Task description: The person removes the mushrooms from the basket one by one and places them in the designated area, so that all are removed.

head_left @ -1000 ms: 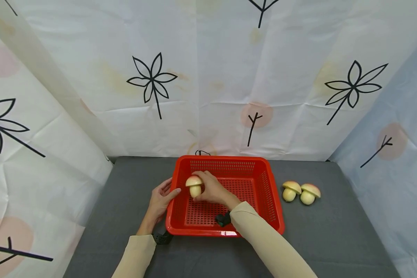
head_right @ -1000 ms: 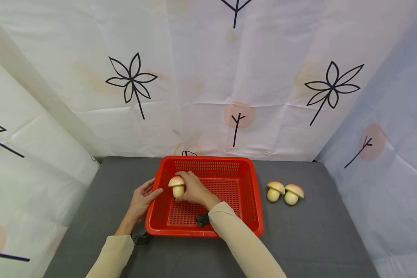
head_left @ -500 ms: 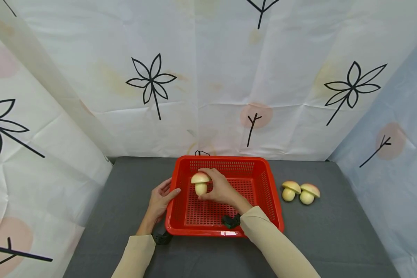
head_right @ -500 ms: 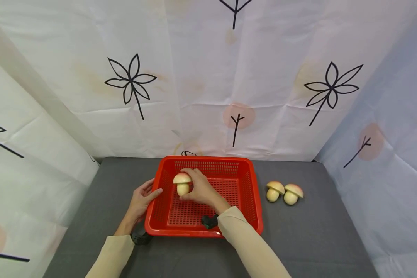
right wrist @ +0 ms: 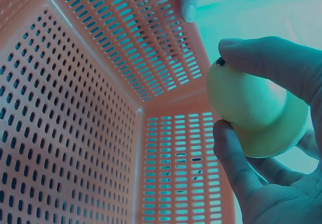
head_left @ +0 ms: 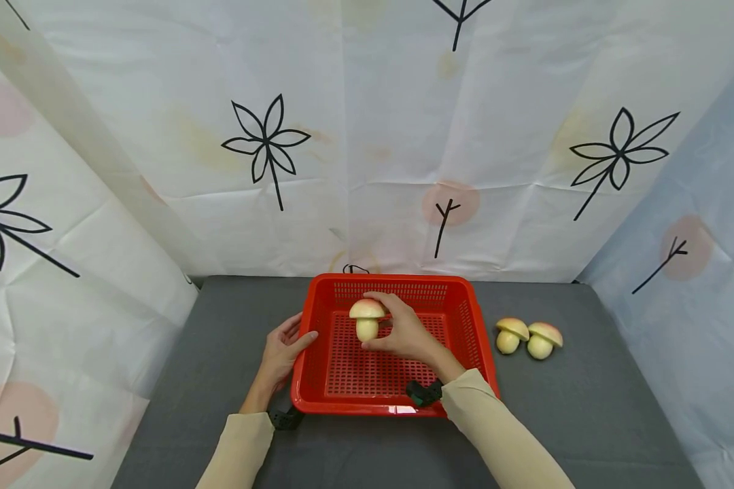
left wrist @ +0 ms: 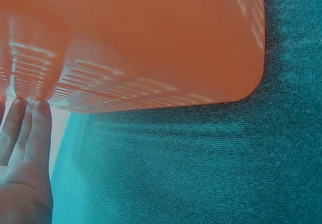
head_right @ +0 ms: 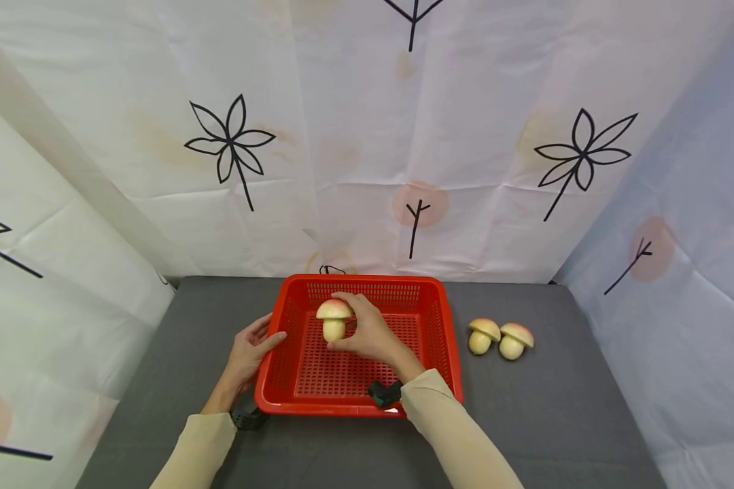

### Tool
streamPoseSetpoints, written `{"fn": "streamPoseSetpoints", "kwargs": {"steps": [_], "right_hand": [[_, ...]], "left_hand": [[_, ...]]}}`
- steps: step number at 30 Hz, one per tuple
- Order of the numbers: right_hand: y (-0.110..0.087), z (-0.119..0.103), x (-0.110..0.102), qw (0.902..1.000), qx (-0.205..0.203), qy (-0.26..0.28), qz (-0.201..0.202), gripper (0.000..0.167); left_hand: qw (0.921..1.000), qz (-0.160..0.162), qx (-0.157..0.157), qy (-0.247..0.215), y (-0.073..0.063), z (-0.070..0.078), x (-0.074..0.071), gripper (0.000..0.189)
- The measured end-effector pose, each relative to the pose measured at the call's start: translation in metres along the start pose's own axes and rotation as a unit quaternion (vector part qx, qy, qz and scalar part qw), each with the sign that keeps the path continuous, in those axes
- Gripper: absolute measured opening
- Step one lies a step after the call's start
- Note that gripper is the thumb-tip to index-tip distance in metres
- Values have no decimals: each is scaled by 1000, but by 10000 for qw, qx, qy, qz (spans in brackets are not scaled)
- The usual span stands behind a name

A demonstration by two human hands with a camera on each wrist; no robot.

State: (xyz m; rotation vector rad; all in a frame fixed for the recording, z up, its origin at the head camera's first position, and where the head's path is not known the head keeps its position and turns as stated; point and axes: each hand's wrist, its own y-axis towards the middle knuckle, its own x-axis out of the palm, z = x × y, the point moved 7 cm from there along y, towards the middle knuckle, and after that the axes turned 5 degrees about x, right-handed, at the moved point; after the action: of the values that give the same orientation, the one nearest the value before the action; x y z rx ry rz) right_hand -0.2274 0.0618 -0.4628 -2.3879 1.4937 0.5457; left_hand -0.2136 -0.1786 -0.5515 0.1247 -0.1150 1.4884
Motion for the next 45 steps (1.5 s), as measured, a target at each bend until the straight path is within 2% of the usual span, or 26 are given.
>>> {"fn": "streamPoseSetpoints", "kwargs": {"steps": [9, 25, 34, 45], "right_hand": [[-12, 4, -14, 9997, -71, 195, 130, 83], [-29, 17, -46, 9986, 97, 370, 354, 87], [-44, 25, -65, 9978, 180, 484, 416, 85], [-57, 34, -86, 9964, 225, 637, 520, 86]], "left_hand": [[10000, -1, 24, -38, 0, 0, -1, 60], [10000, -22, 7, -30, 1, 0, -1, 60], [9998, -120, 124, -15, 1, 1, 1, 60], [9999, -30, 120, 6, 0, -1, 0, 60]]}}
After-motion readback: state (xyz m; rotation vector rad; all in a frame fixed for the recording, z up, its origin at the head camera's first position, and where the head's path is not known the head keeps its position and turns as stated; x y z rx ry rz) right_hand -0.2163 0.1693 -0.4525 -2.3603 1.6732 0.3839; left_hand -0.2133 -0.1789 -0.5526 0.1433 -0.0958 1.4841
